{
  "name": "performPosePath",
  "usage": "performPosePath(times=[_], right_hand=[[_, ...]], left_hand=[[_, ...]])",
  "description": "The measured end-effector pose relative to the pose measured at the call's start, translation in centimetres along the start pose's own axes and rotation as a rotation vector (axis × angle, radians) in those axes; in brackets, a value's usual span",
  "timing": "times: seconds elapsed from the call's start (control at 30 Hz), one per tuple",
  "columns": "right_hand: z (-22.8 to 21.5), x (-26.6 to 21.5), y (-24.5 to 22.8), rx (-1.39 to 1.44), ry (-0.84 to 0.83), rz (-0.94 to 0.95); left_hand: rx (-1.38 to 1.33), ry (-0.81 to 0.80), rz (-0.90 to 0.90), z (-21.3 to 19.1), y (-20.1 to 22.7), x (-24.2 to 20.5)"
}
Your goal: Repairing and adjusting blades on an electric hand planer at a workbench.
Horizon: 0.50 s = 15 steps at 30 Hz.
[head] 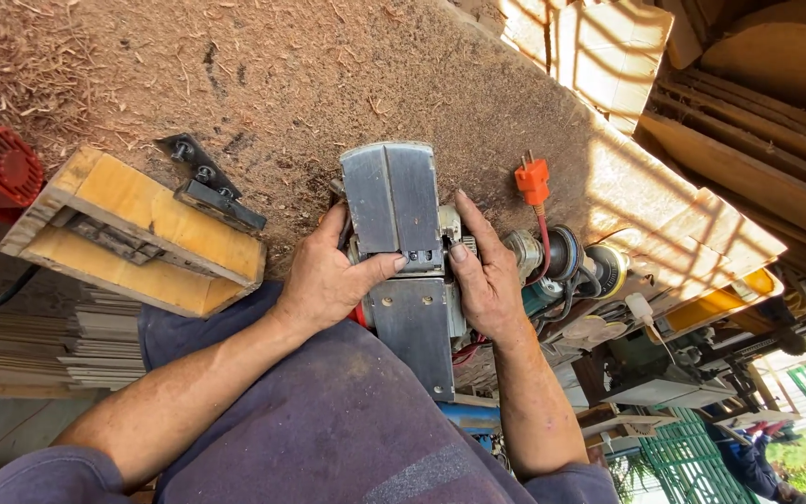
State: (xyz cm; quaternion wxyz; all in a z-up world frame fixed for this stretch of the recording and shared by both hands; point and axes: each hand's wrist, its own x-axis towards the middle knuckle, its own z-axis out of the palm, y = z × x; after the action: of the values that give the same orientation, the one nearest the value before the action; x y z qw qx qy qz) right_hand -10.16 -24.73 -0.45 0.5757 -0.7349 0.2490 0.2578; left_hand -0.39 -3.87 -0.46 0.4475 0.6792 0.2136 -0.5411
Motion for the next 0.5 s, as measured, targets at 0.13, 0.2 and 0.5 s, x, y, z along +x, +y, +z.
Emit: performPosePath(times=[0.13, 0.2, 0.5], right_hand=[[-0.02, 0.0, 0.12, -0.021, 0.016, -0.018], [0.04, 0.01, 0.11, -0.021, 0.02, -0.019], [-0.12, 0.04, -0.58, -0.023, 0.007, 0.014]], left_hand=[[0.025, -0.016, -0.052, -0.08, 0.95, -0.24], [0.005, -0.014, -0.046, -0.03, 0.93, -0.55], [0.0, -0.026, -0.056, 0.39, 0.61, -0.91]])
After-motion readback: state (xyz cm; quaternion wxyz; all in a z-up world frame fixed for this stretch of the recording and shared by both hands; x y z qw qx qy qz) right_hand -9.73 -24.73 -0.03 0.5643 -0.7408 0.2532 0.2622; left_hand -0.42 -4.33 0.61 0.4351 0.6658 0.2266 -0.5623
